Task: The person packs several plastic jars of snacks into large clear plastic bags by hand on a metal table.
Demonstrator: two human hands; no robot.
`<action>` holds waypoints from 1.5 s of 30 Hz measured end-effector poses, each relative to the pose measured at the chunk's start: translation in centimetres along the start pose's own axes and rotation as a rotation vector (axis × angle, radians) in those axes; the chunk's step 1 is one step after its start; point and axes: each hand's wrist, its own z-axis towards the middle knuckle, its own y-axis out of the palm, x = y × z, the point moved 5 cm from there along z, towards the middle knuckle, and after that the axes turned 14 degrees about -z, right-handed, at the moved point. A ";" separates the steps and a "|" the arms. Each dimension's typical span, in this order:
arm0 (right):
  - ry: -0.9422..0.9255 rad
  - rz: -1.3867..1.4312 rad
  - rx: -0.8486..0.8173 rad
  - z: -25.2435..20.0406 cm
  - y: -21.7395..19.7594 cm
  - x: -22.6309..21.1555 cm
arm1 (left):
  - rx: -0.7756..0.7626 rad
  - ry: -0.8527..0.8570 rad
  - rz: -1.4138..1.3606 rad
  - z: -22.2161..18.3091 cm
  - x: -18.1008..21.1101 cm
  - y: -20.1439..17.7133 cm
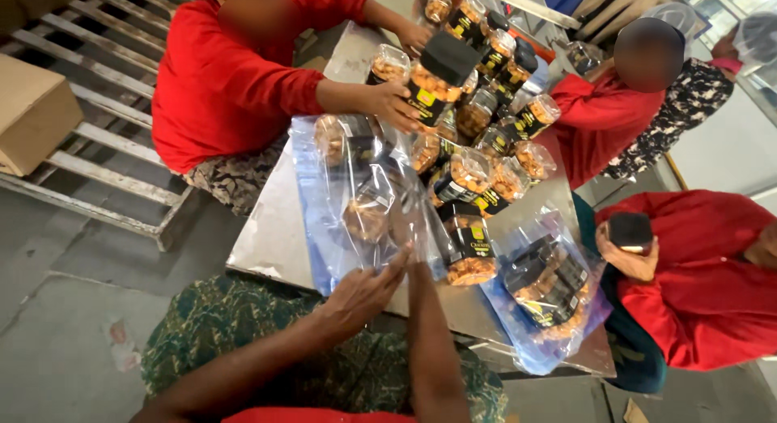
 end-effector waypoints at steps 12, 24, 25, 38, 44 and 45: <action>-0.252 -0.029 -0.132 2.5 6.5 1.1 | -0.128 0.049 0.086 0.1 0.9 1.6; -0.843 -0.655 0.222 -5.2 -1.4 0.0 | 0.004 0.041 0.124 0.1 -0.4 1.3; -0.559 -0.659 0.069 -6.2 -3.9 0.4 | -0.023 0.041 0.115 0.1 -0.2 1.2; 0.340 -1.001 0.061 -6.3 -18.1 -2.9 | -0.102 -0.030 0.031 0.4 0.6 1.5; 0.237 -0.048 0.242 -8.5 -19.8 -1.0 | -0.169 -0.025 -0.323 0.8 1.7 0.9; 0.119 0.114 0.225 -9.0 -19.8 -1.3 | -0.164 -0.025 -0.444 0.9 2.1 0.5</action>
